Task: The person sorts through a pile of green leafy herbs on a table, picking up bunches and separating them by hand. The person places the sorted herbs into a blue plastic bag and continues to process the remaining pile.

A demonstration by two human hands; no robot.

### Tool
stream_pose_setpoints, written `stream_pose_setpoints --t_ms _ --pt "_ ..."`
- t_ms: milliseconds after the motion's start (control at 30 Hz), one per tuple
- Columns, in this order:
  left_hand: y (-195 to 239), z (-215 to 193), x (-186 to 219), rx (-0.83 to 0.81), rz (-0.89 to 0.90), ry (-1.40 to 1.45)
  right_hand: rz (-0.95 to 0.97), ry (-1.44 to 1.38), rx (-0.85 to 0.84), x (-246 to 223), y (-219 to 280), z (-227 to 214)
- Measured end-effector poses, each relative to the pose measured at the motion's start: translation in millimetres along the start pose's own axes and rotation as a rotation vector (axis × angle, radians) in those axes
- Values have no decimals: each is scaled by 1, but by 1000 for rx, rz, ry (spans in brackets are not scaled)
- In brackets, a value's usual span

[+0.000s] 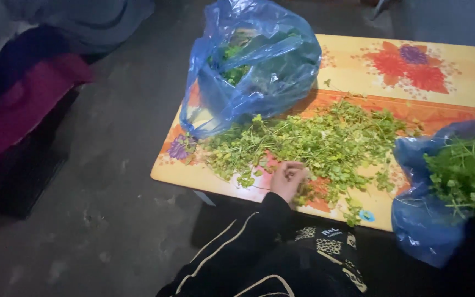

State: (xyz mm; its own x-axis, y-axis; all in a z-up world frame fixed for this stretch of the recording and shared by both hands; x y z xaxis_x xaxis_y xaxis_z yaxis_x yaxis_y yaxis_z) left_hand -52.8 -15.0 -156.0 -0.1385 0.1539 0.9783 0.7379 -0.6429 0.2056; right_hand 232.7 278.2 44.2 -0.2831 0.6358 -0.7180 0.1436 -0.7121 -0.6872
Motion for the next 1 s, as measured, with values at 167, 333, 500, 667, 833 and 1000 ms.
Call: stream_pose_setpoints --t_ms 167,333,500,667,833,1000 --pt "-27 -66 2 247 36 157 -8 260 -35 11 37 38" --pt "-27 -115 54 456 372 -382 290 379 -337 19 73 106" --pt "-10 -88 113 524 533 -859 342 640 -671 63 107 140" --pt "-27 -45 97 362 629 -1043 589 856 -834 82 123 142" --pt "-34 -39 87 292 592 -1110 723 562 -695 66 108 133" --pt "-35 -46 78 252 513 -1099 808 331 -616 16 74 136"
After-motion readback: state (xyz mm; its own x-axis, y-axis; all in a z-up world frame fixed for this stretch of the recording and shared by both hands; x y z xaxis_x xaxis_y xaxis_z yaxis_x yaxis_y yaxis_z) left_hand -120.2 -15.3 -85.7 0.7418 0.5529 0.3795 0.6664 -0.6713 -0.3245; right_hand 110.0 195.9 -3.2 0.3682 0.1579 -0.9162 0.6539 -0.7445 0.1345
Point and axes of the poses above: each hand's wrist, its own y-axis away from the middle knuckle, its own z-axis out of the palm, x = y × z, the point moved 7 cm from there along -y, towards the middle knuckle, and after that the axes turned 11 degrees about -y, right-handed, at the moved point
